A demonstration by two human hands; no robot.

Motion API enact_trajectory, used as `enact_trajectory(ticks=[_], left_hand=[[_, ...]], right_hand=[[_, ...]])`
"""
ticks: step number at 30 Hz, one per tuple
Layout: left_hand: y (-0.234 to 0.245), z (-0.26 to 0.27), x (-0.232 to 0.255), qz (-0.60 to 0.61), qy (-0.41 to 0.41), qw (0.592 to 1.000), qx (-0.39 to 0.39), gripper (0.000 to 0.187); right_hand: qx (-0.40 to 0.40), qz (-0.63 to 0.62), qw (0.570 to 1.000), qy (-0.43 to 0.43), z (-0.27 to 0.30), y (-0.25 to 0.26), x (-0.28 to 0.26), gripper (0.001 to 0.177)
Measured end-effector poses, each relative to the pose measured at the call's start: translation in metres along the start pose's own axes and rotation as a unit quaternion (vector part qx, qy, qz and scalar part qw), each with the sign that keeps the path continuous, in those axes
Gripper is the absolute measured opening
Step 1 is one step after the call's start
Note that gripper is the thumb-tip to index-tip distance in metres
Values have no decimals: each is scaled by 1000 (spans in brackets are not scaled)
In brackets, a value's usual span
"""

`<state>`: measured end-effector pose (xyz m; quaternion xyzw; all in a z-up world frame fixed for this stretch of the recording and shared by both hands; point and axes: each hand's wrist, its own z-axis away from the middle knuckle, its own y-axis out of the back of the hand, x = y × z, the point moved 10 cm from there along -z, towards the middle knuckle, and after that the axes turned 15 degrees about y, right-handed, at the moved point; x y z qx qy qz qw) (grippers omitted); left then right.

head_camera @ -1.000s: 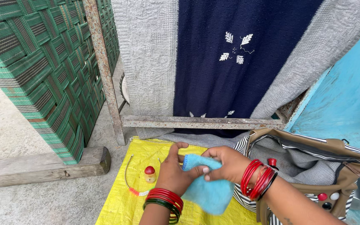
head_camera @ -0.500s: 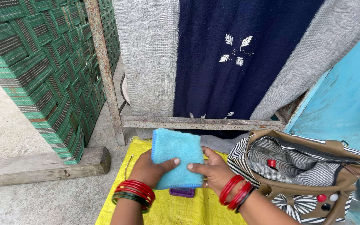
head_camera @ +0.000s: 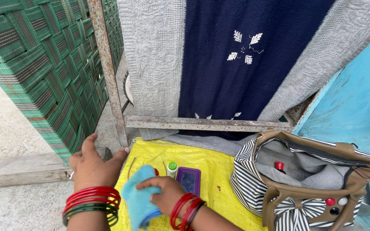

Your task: The person opens a striped handbag on a yellow mat and removes its contents one at a time, placing small bottles, a small box, a card, and a small case onto the mat beside the bag. They handle each item by hand and set it down on the mat.

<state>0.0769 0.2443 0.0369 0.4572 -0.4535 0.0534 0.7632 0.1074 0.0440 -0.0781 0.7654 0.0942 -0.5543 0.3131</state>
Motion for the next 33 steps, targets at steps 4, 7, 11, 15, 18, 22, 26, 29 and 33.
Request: enact_trajectory(ticks=[4,7,11,15,18,22,26,29,33], left_hand=[[-13,-6,-1,33,-6,999,-8,99],[-15,-12,-1,41,-13,999,-4,93],[-17,-16,-3,48,-12,999,-9,92],[-19,-15,-6,41,9,999,-25,89],[-23,-12,-2,40,1,999,-34,88],[-27,-12,2,25,-12,999,-36,88],[-31,-12,1,19,-16,999,-31,88],[-33,-12,1,16,-17,999,-30,86],[-35,-12,1,16,-8,999,-38,85]], right_hand=[[60,-261,963,-25,-15,-46,28,55],[17,-157,973,-169,7,-69,74,70],[-93,81,972,-202,26,-80,105,82],[-82,103,973,-189,29,-80,110,80],[-65,118,979,-151,26,-71,97,76],[-55,93,982,-157,27,-67,86,70],[-82,125,973,-178,29,-74,82,68],[-105,186,962,-168,28,-80,81,65],[-128,258,947,-142,30,-80,78,62]])
